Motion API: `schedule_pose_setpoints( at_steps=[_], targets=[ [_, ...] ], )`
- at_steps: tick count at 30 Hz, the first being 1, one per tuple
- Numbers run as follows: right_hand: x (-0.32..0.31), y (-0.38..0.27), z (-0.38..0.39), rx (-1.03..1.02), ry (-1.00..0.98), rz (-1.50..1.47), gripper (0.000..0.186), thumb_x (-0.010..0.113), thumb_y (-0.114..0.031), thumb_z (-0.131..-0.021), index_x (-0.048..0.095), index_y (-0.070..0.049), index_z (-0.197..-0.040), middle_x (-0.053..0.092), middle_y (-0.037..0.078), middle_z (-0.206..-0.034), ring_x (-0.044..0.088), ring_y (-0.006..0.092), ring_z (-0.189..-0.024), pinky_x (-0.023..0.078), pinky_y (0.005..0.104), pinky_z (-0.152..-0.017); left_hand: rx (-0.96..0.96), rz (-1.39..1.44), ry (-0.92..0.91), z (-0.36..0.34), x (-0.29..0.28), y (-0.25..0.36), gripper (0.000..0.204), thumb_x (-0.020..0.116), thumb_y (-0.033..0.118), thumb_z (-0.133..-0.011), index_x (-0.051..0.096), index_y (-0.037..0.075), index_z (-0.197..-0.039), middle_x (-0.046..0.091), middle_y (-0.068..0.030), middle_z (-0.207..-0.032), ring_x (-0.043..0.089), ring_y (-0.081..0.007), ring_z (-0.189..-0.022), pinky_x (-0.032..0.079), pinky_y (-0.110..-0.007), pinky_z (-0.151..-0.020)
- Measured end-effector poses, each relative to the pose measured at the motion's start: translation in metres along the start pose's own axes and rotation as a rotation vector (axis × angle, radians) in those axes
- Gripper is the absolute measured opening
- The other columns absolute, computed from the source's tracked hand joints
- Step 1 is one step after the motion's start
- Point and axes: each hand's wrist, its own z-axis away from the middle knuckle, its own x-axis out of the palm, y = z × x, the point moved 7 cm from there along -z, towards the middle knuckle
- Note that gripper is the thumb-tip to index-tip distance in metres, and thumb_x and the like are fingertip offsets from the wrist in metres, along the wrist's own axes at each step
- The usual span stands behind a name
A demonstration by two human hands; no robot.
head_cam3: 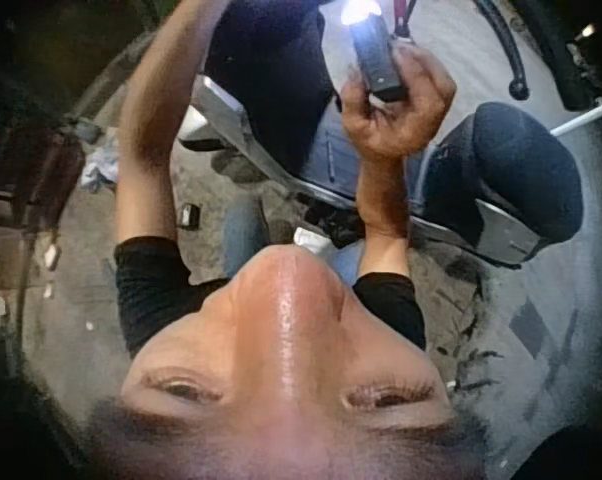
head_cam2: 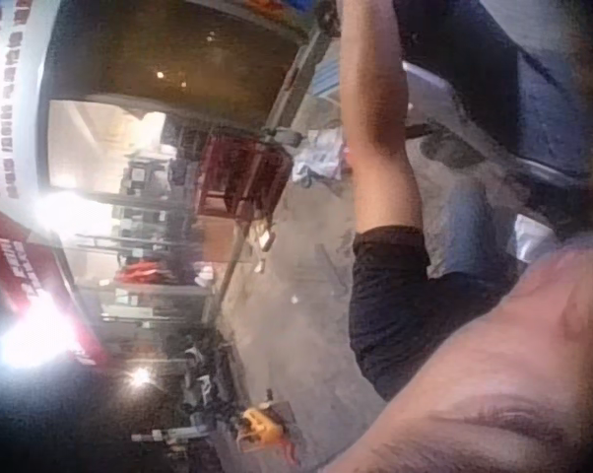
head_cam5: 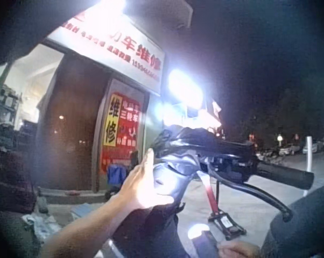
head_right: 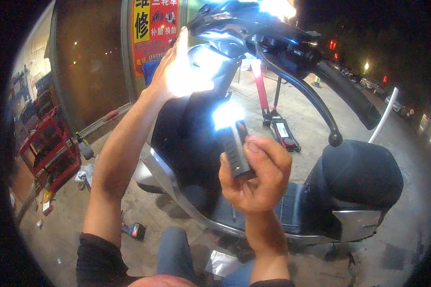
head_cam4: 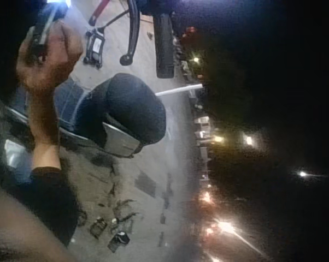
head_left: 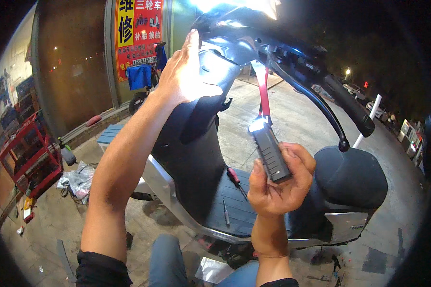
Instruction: The person uses a flashlight and a screwdriver to remove screws from the scooter's handlebar assembly and front fairing. They detach the front cover, set it aside, and continue unscrewing components around the handlebars.
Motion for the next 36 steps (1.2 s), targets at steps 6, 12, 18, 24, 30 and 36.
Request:
schedule_pose_setpoints(
  at_steps=[6,12,18,24,30,36],
  targets=[
    [0.009,-0.001,-0.003,0.047,0.061,0.024,0.053,0.078,-0.004,-0.079,0.051,-0.002,-0.124,0.054,0.018,-0.118,0.060,0.0246,-0.105,0.055,0.0298,-0.087,-0.122,0.108,-0.075,0.009,0.011,-0.020,0.128,0.087,0.054,-0.065,0.016,0.001,-0.157,0.033,-0.0249,-0.157,0.037,-0.0405,-0.143,0.035,-0.048,-0.116],
    [0.022,-0.007,-0.006,0.007,0.028,0.120,0.054,0.074,0.000,-0.081,0.046,-0.001,-0.128,0.052,0.020,-0.120,0.061,0.0255,-0.104,0.056,0.0318,-0.089,0.044,0.059,0.149,0.018,0.009,-0.020,0.113,0.085,0.058,-0.063,0.039,-0.004,-0.144,0.051,-0.0258,-0.136,0.055,-0.0430,-0.122,0.045,-0.047,-0.104],
    [0.035,-0.012,-0.007,0.023,-0.018,0.147,0.054,0.071,0.000,-0.084,0.043,-0.001,-0.130,0.049,0.020,-0.123,0.061,0.0258,-0.107,0.055,0.0334,-0.095,0.084,0.101,0.249,0.023,0.013,-0.026,0.103,0.087,0.052,-0.064,0.046,-0.005,-0.139,0.057,-0.0265,-0.130,0.060,-0.0426,-0.116,0.047,-0.049,-0.100],
    [0.045,-0.014,0.000,0.034,0.008,0.179,0.051,0.069,-0.002,-0.085,0.045,0.000,-0.130,0.051,0.021,-0.125,0.060,0.0242,-0.108,0.055,0.0336,-0.093,0.050,0.100,0.228,0.022,0.012,-0.026,0.099,0.087,0.051,-0.064,0.049,-0.003,-0.137,0.059,-0.0239,-0.128,0.061,-0.0411,-0.115,0.047,-0.048,-0.100],
    [0.057,-0.015,0.005,0.015,-0.093,0.289,0.055,0.070,-0.003,-0.082,0.043,-0.009,-0.129,0.048,0.020,-0.124,0.060,0.0249,-0.107,0.054,0.0332,-0.096,0.021,0.072,0.208,0.020,0.016,-0.027,0.083,0.087,0.035,-0.069,0.052,-0.001,-0.135,0.061,-0.0227,-0.127,0.062,-0.0404,-0.114,0.049,-0.046,-0.100],
    [0.060,-0.012,0.005,0.029,-0.075,0.299,0.055,0.070,-0.005,-0.081,0.043,-0.010,-0.128,0.049,0.019,-0.121,0.059,0.0241,-0.103,0.055,0.0335,-0.090,0.039,0.072,0.296,0.024,0.015,-0.027,0.072,0.086,0.028,-0.070,0.057,-0.002,-0.129,0.064,-0.0206,-0.122,0.062,-0.0385,-0.115,0.047,-0.045,-0.101]
  ],
)
